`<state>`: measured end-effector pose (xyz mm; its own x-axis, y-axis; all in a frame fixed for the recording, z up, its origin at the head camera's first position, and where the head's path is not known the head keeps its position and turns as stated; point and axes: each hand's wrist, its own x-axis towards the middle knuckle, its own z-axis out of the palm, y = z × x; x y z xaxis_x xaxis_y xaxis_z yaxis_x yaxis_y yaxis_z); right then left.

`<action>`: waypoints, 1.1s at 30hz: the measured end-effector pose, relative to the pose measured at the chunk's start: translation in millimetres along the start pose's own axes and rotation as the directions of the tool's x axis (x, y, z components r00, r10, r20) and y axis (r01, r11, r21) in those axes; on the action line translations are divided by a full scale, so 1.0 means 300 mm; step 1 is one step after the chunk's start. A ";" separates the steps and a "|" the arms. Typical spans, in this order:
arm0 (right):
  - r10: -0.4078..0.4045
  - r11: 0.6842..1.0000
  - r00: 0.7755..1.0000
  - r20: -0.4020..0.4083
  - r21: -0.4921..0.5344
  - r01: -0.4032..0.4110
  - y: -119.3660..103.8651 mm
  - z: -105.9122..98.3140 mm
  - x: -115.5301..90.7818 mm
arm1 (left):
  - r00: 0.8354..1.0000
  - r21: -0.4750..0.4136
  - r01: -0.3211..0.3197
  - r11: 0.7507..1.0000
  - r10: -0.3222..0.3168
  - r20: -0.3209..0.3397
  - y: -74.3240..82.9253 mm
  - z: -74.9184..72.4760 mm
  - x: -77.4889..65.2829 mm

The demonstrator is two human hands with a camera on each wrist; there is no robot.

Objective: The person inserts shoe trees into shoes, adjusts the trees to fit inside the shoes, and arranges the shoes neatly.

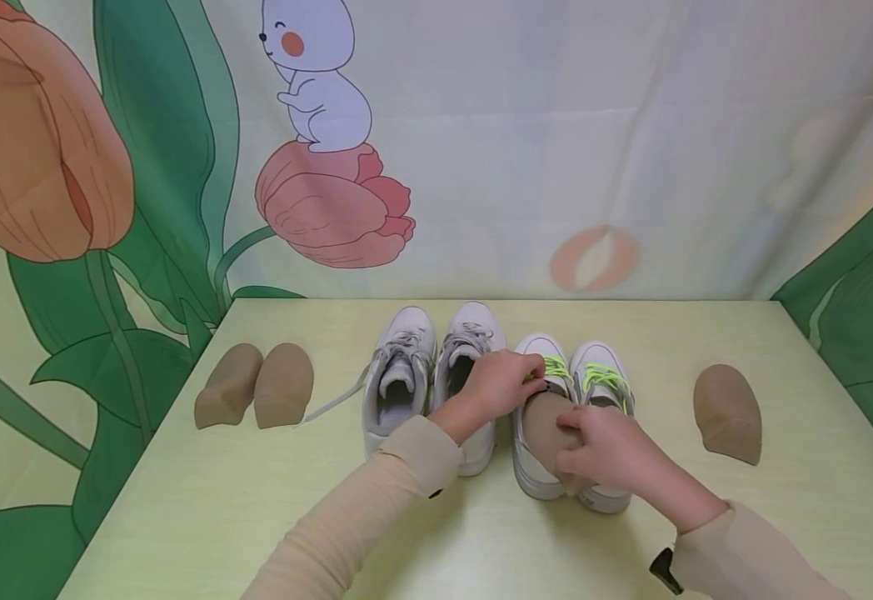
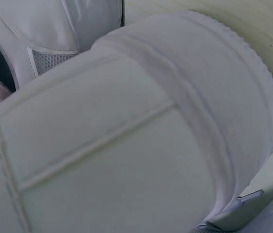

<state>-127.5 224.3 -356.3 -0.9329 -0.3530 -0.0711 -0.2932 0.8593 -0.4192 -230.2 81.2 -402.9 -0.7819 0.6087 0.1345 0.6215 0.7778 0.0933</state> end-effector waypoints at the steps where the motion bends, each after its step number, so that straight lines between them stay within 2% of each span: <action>1: -0.001 1.000 1.000 0.006 -0.003 0.001 -0.002 -0.002 0.003 | 1.000 0.001 0.000 1.000 0.000 0.001 0.000 0.000 0.001; 18: -0.021 0.999 0.999 0.025 -0.031 0.021 0.011 -0.009 0.063 | 1.000 0.021 -0.024 0.999 0.024 0.008 0.010 -0.001 0.006; 23: 0.015 0.999 1.000 0.012 -0.034 -0.014 0.019 0.000 0.066 | 1.000 0.017 -0.019 1.000 0.019 0.009 0.011 -0.001 0.009; 27: 0.012 1.000 1.000 -0.029 0.007 -0.012 0.030 0.019 0.048 | 1.000 0.013 -0.016 1.000 0.016 0.012 0.009 0.004 0.010; 33: 0.004 0.989 0.994 -0.105 0.149 0.011 0.058 0.055 0.006 | 1.000 0.032 -0.018 0.999 0.018 0.010 -0.006 0.005 -0.002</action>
<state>-130.7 232.6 -378.8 -0.9510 -0.3085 0.0224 -0.2694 0.7905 -0.5500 -230.9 79.7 -404.6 -0.7712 0.6240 0.1260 0.6337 0.7713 0.0588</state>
